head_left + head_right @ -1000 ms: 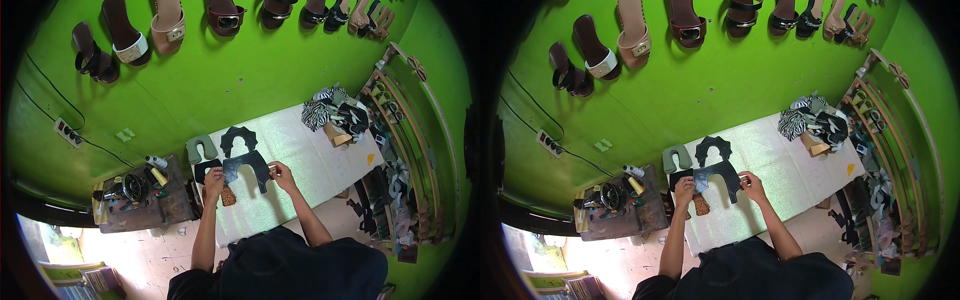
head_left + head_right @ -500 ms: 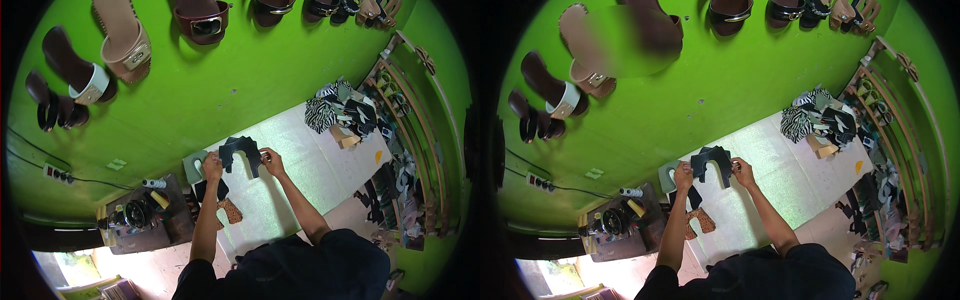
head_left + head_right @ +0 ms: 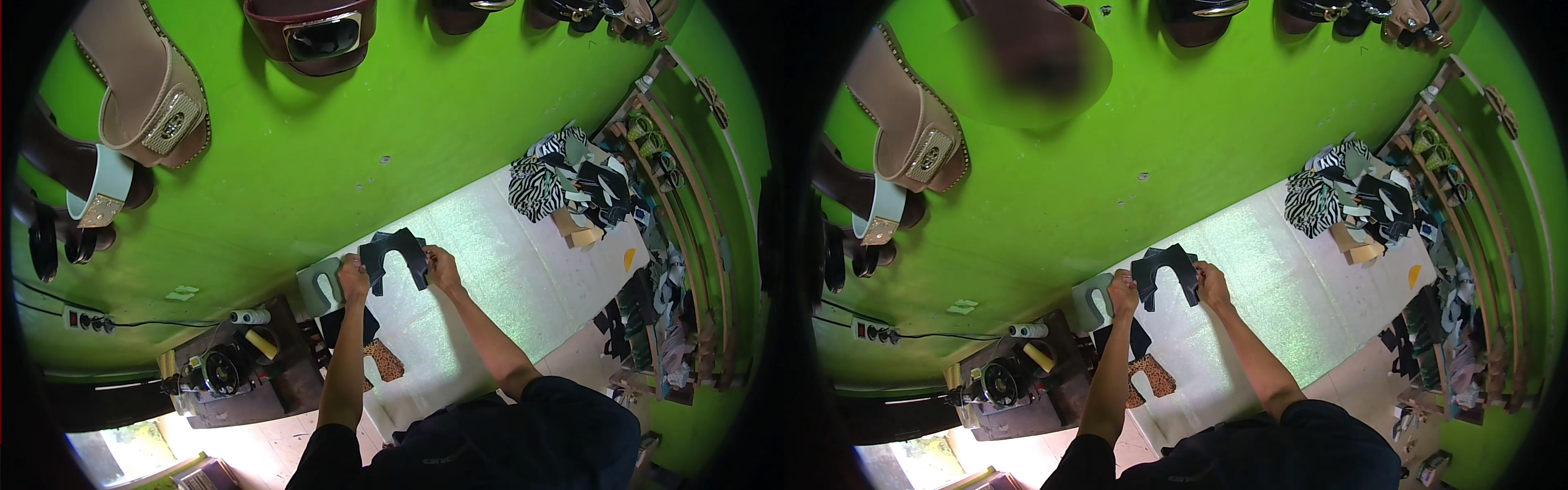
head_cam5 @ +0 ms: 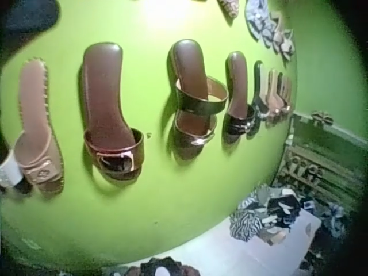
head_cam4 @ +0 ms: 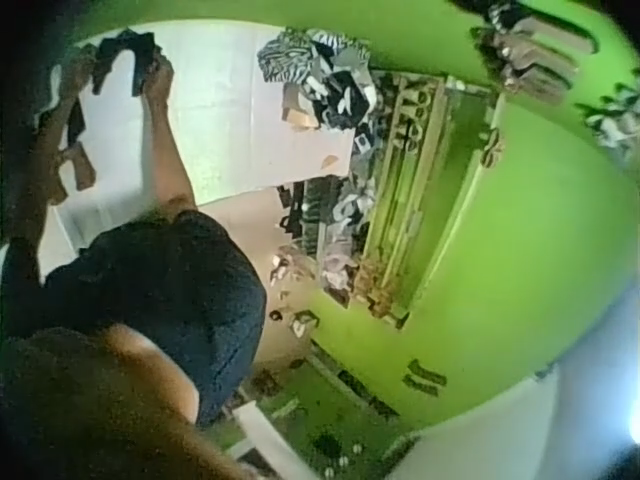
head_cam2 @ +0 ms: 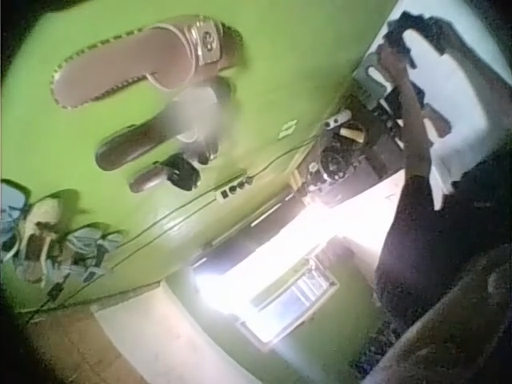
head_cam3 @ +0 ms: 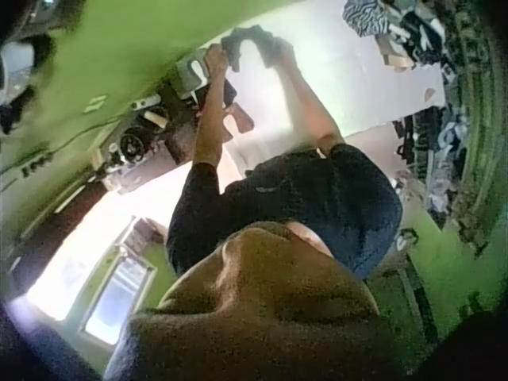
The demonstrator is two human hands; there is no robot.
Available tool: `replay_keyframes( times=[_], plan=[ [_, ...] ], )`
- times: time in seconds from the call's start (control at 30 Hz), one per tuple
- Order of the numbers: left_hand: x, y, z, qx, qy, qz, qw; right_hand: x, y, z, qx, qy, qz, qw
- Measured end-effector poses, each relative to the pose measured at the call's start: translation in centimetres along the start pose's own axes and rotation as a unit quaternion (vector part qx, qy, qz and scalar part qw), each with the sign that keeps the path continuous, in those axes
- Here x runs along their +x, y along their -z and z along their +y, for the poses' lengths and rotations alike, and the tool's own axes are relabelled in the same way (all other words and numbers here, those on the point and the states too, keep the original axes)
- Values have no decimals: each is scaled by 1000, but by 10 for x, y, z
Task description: Organizing and sorting various shoe upper components and patterns on a work table.
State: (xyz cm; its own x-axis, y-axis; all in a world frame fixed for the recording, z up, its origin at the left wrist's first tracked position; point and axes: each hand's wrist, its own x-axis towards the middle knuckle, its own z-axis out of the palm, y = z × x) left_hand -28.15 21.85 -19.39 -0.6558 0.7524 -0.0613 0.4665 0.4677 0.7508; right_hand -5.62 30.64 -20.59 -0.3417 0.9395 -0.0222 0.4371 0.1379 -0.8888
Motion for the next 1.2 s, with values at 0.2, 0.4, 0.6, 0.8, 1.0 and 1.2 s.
replay_keyframes(
  times=[0.2,0.4,0.6,0.8,1.0,1.2],
  plan=[
    [-1,-7,-2,28,0,8,1000,2,0,-6,-84,6,13,996],
    [-11,-8,25,151,-26,-26,988,-11,5,-18,-178,3,26,984],
    [-12,-17,20,177,-74,-79,978,-24,5,-42,-193,11,-3,981],
    [-9,-30,3,190,-58,-100,975,-21,-2,-27,-288,24,-49,956],
    [-11,-29,6,202,-64,-100,972,-24,-3,-29,-311,29,-53,949],
    [-27,-13,36,211,-47,-81,973,-38,11,-44,-244,26,-26,969]
  ],
)
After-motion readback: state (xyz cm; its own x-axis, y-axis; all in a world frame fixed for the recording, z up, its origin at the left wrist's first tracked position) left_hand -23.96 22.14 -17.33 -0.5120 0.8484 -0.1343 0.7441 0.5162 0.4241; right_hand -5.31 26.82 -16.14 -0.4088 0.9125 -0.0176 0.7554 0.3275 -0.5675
